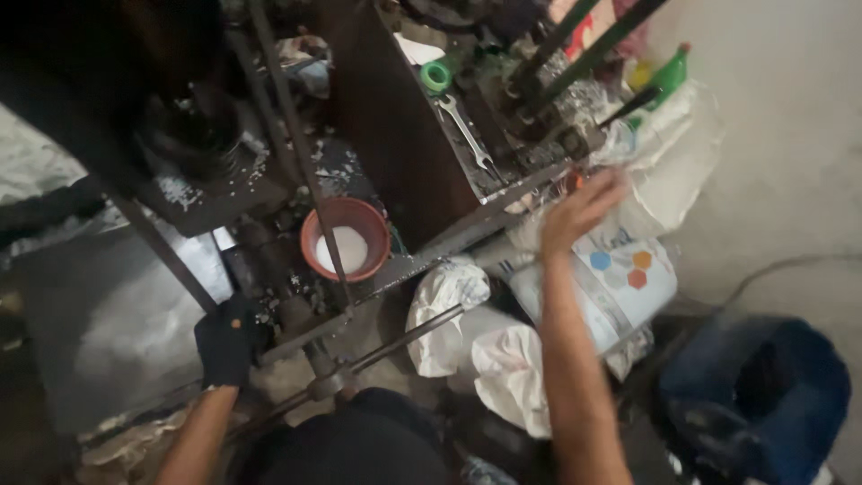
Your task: The person operates a machine by repeatedly placing a metal mold into the machine, pulling a lever, and removing the mold. The person wears a black glove on the left hand and uses both hands to handle the mold and operate the lever.
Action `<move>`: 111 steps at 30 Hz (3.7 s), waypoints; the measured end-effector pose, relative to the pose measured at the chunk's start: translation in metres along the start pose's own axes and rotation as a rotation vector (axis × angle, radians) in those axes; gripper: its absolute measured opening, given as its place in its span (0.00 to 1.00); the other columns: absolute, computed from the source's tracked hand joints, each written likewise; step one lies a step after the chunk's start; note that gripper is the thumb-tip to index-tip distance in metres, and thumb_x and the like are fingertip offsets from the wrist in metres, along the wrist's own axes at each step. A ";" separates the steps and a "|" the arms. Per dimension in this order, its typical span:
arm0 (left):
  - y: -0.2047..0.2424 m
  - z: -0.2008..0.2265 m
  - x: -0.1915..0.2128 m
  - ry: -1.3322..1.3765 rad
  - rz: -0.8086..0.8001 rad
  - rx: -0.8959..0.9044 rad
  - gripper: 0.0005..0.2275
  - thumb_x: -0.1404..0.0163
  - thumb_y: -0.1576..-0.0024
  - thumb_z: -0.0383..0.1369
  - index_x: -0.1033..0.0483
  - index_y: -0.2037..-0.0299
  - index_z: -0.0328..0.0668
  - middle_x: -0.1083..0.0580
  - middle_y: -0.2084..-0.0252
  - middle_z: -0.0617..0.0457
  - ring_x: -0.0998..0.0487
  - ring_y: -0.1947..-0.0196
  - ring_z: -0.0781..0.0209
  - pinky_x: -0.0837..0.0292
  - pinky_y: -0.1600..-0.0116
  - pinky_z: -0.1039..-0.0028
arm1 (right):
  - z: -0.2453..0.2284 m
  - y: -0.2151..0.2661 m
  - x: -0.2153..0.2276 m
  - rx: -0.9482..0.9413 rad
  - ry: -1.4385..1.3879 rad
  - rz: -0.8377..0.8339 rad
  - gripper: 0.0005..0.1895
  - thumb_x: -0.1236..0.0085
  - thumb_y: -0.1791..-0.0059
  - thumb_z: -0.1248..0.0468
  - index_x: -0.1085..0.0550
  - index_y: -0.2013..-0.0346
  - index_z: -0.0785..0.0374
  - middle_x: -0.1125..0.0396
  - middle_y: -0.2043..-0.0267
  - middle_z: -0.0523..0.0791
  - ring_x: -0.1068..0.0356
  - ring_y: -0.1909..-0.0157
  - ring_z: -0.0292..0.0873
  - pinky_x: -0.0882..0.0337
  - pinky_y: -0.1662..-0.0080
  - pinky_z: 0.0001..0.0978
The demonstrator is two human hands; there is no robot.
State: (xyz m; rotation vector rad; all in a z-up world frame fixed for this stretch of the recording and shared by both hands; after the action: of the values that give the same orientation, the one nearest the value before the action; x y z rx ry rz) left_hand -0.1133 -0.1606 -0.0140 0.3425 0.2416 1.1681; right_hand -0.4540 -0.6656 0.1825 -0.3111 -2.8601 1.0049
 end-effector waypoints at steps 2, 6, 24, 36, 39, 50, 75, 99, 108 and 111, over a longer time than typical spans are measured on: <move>0.002 -0.005 0.001 -0.143 0.062 -0.088 0.18 0.51 0.30 0.37 0.25 0.69 0.30 0.33 0.80 0.52 0.35 0.77 0.62 0.42 0.71 0.65 | -0.040 -0.078 -0.019 0.227 0.062 -0.034 0.25 0.62 0.34 0.58 0.45 0.29 0.75 0.48 0.25 0.61 0.47 0.23 0.56 0.48 0.24 0.44; -0.004 -0.017 0.010 -0.187 0.136 -0.205 0.12 0.52 0.35 0.34 0.19 0.63 0.34 0.24 0.74 0.55 0.26 0.73 0.64 0.32 0.66 0.69 | -0.083 -0.166 -0.116 0.319 0.060 -0.364 0.17 0.50 0.39 0.56 0.34 0.51 0.70 0.33 0.64 0.51 0.29 0.64 0.49 0.28 0.57 0.44; -0.005 -0.014 0.003 -0.027 0.109 -0.144 0.13 0.50 0.38 0.38 0.19 0.65 0.35 0.30 0.80 0.59 0.33 0.81 0.72 0.40 0.77 0.76 | -0.112 -0.134 -0.156 0.768 0.631 -0.153 0.10 0.40 0.46 0.60 0.21 0.66 0.64 0.26 0.63 0.51 0.25 0.65 0.56 0.28 0.65 0.45; -0.008 -0.017 0.006 -0.151 0.089 -0.125 0.17 0.50 0.36 0.42 0.18 0.69 0.36 0.37 0.85 0.58 0.38 0.84 0.70 0.46 0.78 0.71 | -0.104 -0.136 -0.162 0.649 0.584 -0.254 0.14 0.48 0.41 0.61 0.21 0.66 0.64 0.28 0.70 0.53 0.27 0.72 0.55 0.33 0.69 0.46; -0.007 -0.018 0.005 -0.130 0.097 -0.077 0.17 0.50 0.36 0.41 0.19 0.69 0.35 0.36 0.85 0.59 0.36 0.84 0.71 0.45 0.79 0.71 | -0.101 -0.139 -0.161 0.673 0.601 -0.238 0.13 0.49 0.44 0.62 0.20 0.66 0.62 0.28 0.71 0.53 0.28 0.73 0.54 0.33 0.70 0.45; 0.000 -0.005 0.004 -0.081 0.050 -0.211 0.13 0.52 0.38 0.38 0.17 0.60 0.37 0.33 0.83 0.64 0.38 0.83 0.76 0.47 0.78 0.76 | -0.101 -0.138 -0.161 0.682 0.702 -0.197 0.13 0.41 0.49 0.57 0.21 0.74 0.61 0.31 0.76 0.52 0.32 0.78 0.55 0.34 0.72 0.47; -0.010 -0.032 0.009 -0.188 0.067 -0.061 0.17 0.49 0.35 0.41 0.19 0.65 0.31 0.34 0.83 0.52 0.36 0.82 0.67 0.45 0.76 0.67 | -0.028 -0.176 -0.168 0.361 0.109 -0.620 0.20 0.39 0.41 0.61 0.29 0.74 0.69 0.35 0.76 0.47 0.36 0.72 0.37 0.39 0.68 0.33; 0.084 -0.077 0.104 -0.679 0.223 -0.159 0.24 0.47 0.44 0.48 0.26 0.44 0.40 0.21 0.58 0.41 0.19 0.57 0.43 0.26 0.53 0.57 | -0.130 -0.099 -0.030 0.791 0.753 -0.094 0.14 0.39 0.46 0.63 0.22 0.78 0.61 0.31 0.75 0.48 0.33 0.77 0.49 0.36 0.71 0.42; 0.079 -0.148 0.127 -1.245 -0.146 -0.090 0.26 0.45 0.50 0.47 0.25 0.46 0.36 0.22 0.55 0.38 0.20 0.55 0.42 0.25 0.53 0.56 | -0.120 -0.099 -0.024 0.618 0.470 -0.071 0.16 0.46 0.37 0.57 0.26 0.59 0.69 0.27 0.63 0.55 0.27 0.69 0.51 0.28 0.64 0.43; 0.067 -0.154 0.122 -1.379 -0.270 -0.143 0.27 0.44 0.51 0.47 0.24 0.47 0.35 0.22 0.55 0.37 0.20 0.55 0.41 0.25 0.52 0.55 | -0.090 -0.047 -0.006 0.485 0.176 -0.168 0.28 0.58 0.33 0.56 0.49 0.28 0.75 0.43 0.29 0.60 0.34 0.38 0.55 0.32 0.39 0.41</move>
State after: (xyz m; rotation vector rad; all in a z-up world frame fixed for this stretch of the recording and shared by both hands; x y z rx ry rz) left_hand -0.1806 -0.0031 -0.1317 0.8708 -0.9661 0.4805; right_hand -0.4414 -0.6482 0.2821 -0.1072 -2.3438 1.4958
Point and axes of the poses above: each hand's wrist, its own y-axis away from the middle knuckle, its own x-axis out of the back of the hand, z = x × y, the point moved 8 cm from there along -y, towards the middle knuckle
